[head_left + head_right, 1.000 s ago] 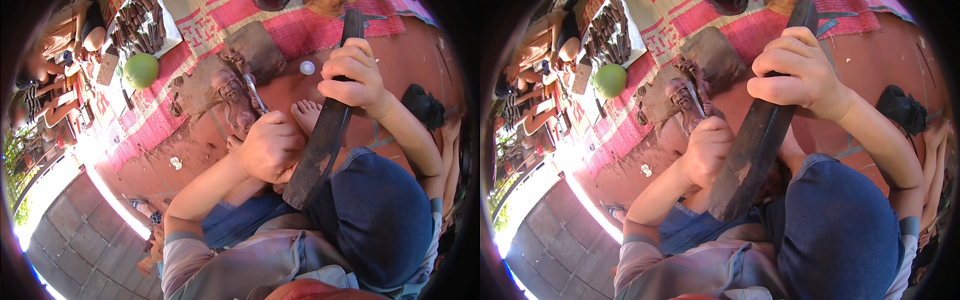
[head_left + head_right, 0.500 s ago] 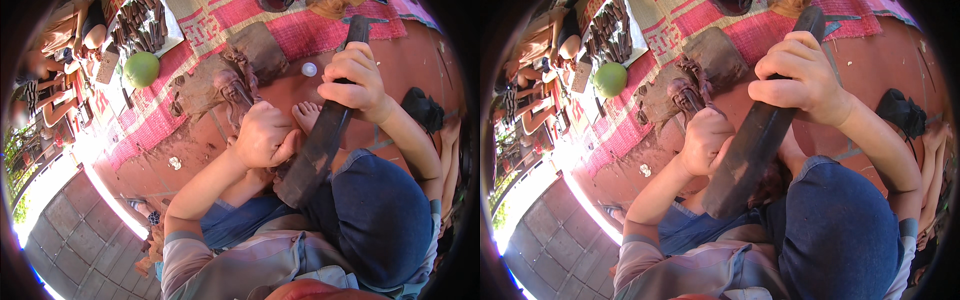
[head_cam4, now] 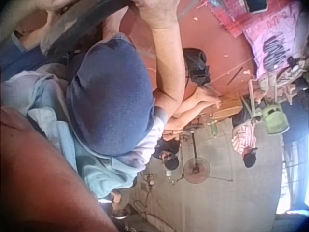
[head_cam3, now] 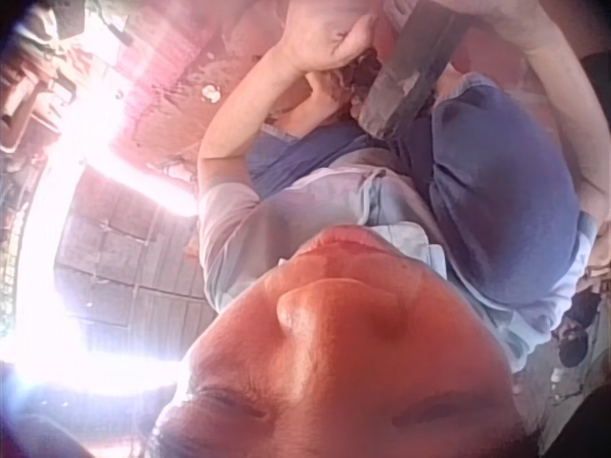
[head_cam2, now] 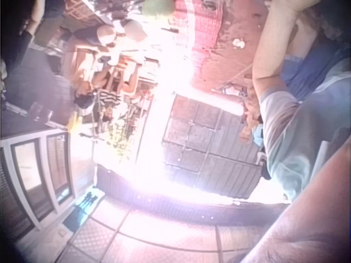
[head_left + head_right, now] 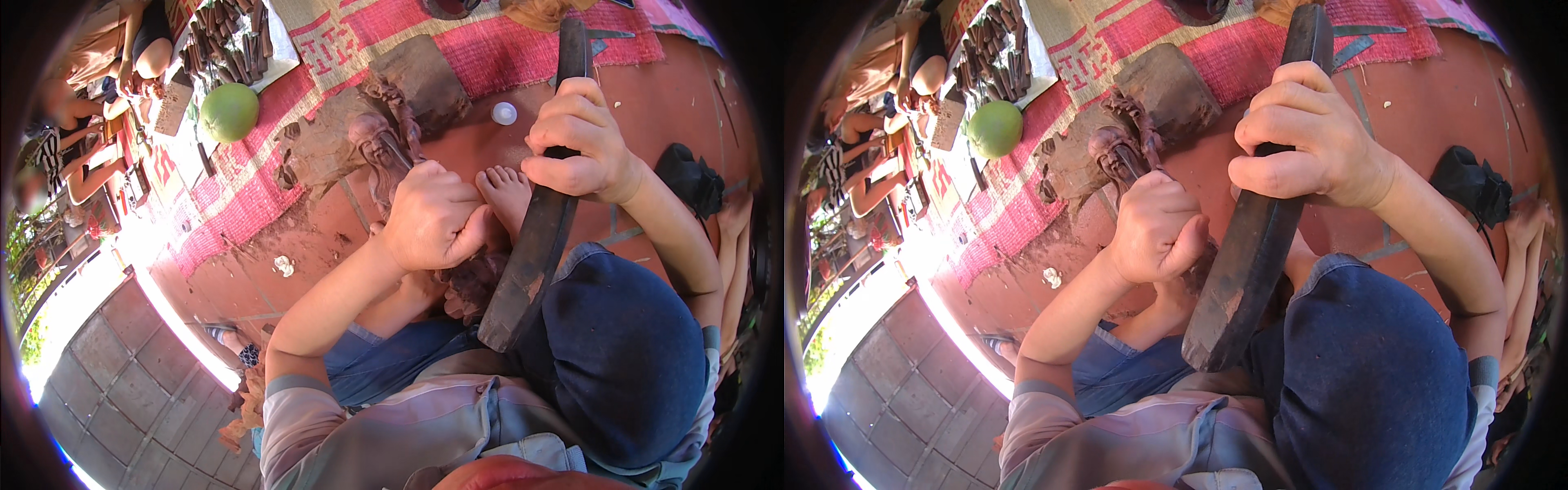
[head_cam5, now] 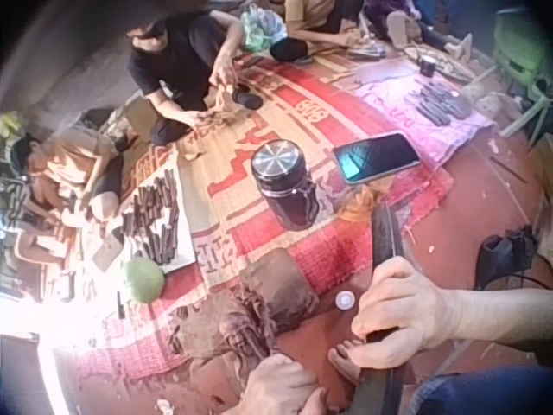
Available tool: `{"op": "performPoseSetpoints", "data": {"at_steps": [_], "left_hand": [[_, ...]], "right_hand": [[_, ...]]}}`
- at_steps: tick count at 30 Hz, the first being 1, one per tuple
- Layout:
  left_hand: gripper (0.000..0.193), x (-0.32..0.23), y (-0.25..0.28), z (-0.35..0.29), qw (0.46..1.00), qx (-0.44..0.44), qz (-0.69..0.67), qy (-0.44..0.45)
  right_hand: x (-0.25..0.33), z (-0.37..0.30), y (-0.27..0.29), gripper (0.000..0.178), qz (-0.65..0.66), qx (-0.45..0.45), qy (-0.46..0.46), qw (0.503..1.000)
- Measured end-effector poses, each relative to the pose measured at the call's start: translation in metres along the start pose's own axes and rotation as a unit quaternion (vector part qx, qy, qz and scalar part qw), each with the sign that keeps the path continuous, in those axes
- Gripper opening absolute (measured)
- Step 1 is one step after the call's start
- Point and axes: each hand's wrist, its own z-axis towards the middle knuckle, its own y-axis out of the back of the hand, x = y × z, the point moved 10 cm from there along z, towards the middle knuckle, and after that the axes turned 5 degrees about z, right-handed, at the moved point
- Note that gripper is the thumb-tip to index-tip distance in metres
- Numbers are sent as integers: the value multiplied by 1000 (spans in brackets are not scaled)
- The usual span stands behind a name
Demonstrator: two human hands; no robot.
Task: The person carves a piece of wood using a chisel and mallet while sitting on the floor. They hold the wood between their legs and repeatedly strike the chisel to shape it. The person occasionally adjusts the wood and tools during the process.
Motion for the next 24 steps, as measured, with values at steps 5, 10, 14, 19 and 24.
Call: {"op": "performPoseSetpoints", "data": {"at_steps": [5,10,14,19,24], "left_hand": [[22,7,-1,4,1000,3,11,22],[29,9,-3,9,999,-31,17,38],[22,7,-1,10,999,-26,9,22],[13,-17,-1,-1,999,19,-31,-40],[7,0,-3,-12,1000,20,-7,8]], "right_hand": [[-6,-2,-4,22,-36,23,-1,999],[-18,-11,-3,20,-66,-4,-26,997],[-21,-14,0,21,-81,-1,-40,996],[-17,-7,4,21,-54,-14,-37,998],[-15,-4,-2,20,-52,-1,-40,998]]}}
